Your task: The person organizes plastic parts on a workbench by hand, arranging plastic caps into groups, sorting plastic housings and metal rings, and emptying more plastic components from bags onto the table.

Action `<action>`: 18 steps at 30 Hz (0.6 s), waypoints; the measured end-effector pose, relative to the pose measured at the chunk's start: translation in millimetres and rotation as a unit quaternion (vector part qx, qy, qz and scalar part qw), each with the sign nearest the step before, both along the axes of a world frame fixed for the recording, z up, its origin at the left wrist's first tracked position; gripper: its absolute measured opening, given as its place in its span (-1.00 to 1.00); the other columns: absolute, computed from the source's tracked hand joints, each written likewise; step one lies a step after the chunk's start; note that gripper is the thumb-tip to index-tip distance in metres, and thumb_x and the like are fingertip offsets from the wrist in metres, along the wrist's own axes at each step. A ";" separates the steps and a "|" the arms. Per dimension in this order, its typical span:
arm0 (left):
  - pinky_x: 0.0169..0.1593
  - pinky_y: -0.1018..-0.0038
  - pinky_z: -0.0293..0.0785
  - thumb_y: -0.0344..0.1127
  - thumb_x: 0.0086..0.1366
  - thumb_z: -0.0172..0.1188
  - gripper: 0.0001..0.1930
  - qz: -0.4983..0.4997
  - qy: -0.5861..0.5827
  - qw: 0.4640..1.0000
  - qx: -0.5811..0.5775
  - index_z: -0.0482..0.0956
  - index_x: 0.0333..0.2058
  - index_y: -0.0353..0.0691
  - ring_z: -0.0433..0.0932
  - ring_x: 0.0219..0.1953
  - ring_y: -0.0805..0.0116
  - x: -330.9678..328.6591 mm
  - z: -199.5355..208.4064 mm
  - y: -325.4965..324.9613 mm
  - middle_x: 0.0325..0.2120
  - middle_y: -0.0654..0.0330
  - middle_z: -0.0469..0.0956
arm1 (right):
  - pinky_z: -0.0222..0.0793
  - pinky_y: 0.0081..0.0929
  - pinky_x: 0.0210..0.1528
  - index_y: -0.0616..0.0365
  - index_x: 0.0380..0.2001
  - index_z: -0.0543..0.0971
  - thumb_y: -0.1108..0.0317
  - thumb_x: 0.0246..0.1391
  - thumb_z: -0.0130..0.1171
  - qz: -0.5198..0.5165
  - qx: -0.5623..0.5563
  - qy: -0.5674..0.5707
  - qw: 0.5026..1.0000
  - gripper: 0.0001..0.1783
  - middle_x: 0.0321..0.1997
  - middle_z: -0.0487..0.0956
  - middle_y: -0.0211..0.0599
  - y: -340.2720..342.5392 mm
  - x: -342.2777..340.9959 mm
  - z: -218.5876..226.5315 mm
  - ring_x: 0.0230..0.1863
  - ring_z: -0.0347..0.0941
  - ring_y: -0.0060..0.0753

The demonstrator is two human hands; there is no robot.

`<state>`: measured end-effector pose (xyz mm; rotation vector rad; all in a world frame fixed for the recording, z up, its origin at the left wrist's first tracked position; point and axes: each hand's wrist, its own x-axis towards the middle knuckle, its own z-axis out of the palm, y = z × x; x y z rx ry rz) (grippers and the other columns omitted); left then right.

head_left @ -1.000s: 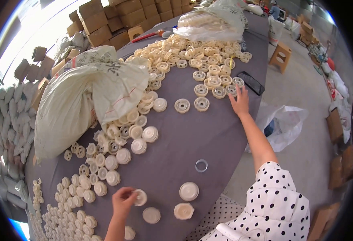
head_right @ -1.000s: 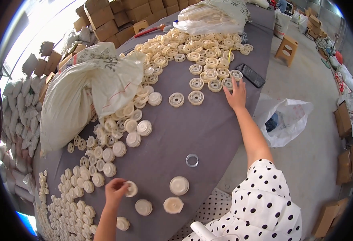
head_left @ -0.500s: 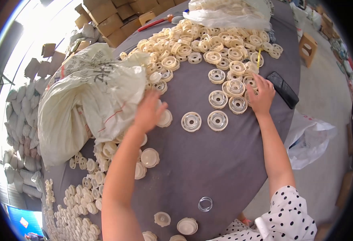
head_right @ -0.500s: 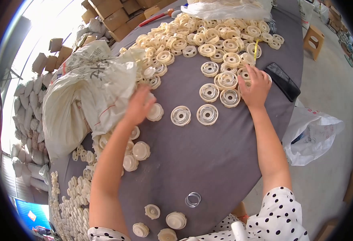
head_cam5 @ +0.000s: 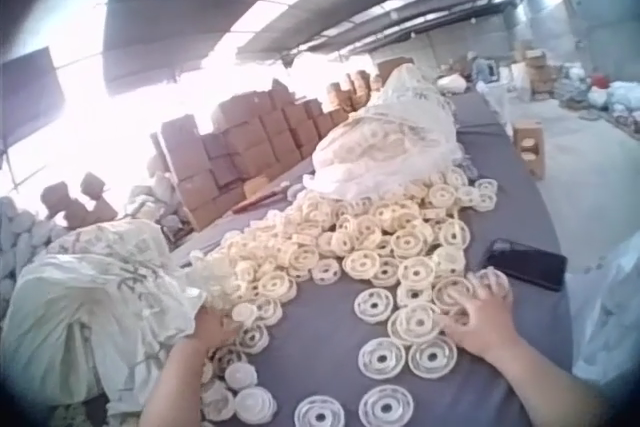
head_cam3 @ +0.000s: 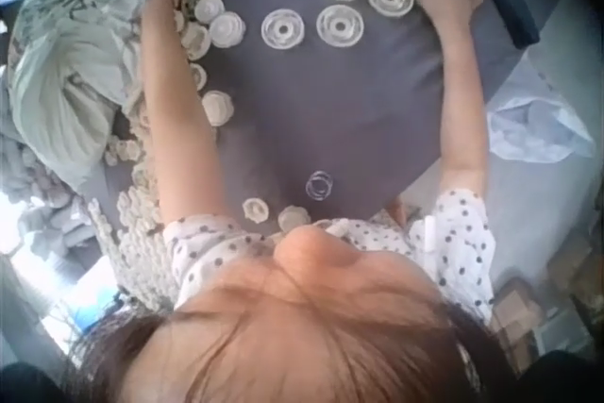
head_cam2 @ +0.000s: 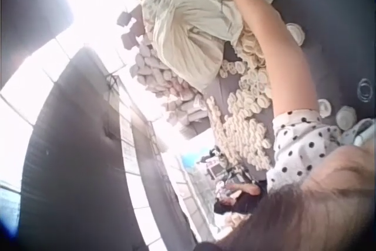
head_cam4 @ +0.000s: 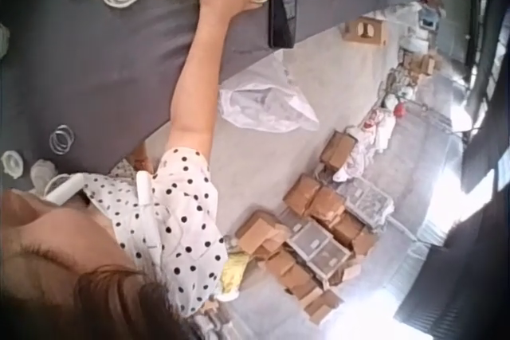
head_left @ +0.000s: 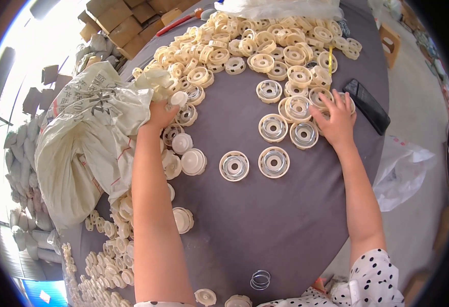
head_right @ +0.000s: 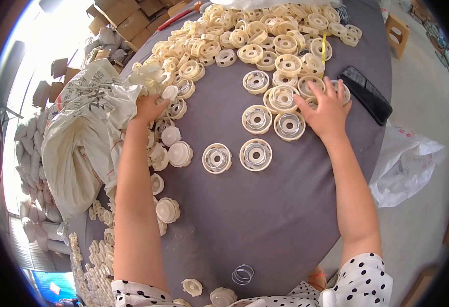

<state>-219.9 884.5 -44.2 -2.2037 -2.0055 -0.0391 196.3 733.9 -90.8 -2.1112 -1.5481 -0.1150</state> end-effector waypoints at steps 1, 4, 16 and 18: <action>0.21 0.22 0.18 0.21 0.06 0.14 -0.34 0.026 0.033 0.997 -0.068 0.47 0.04 -0.10 0.31 0.12 -0.07 5.4 5.8 -0.1 0.06 -0.18 0.34 | -0.18 0.18 0.25 -0.13 0.04 0.51 -0.26 -0.08 0.11 -0.003 -0.003 0.000 1.000 -0.33 0.25 0.29 -0.12 -1.6 -0.9 0.2 0.36 -0.03 -0.05; 0.18 0.24 0.22 0.24 0.07 0.12 -0.39 0.000 0.023 0.995 -0.102 0.53 -0.01 -0.05 0.35 0.09 -0.01 20.0 25.7 -19.9 0.00 -0.09 0.40 | -0.12 0.10 0.24 -0.09 -0.02 0.55 -0.24 -0.11 0.14 0.101 0.002 0.031 0.994 -0.36 0.23 0.32 -0.15 -3.1 -5.6 -2.0 0.34 0.02 -0.06; 0.09 0.28 0.28 -0.09 0.05 0.24 -0.56 -0.251 -0.192 0.929 -0.195 0.56 -0.08 -0.11 0.40 -0.01 0.12 34.3 38.1 -122.2 -0.12 0.06 0.46 | 0.14 -0.14 0.13 -0.06 0.01 0.52 -0.05 -0.04 0.17 0.305 0.100 0.129 0.938 -0.45 0.15 0.41 -0.25 -19.7 -50.2 5.6 0.19 0.21 -0.05; 0.08 0.28 0.28 -0.15 0.06 0.26 -0.57 -0.253 -0.177 0.944 -0.118 0.56 -0.10 -0.21 0.38 0.03 0.13 47.2 35.0 -114.6 -0.10 0.06 0.48 | 0.15 -0.15 0.12 -0.04 0.01 0.52 -0.02 -0.01 0.15 0.274 0.117 0.132 0.945 -0.48 0.16 0.39 -0.24 -16.1 -43.6 5.5 0.18 0.22 -0.07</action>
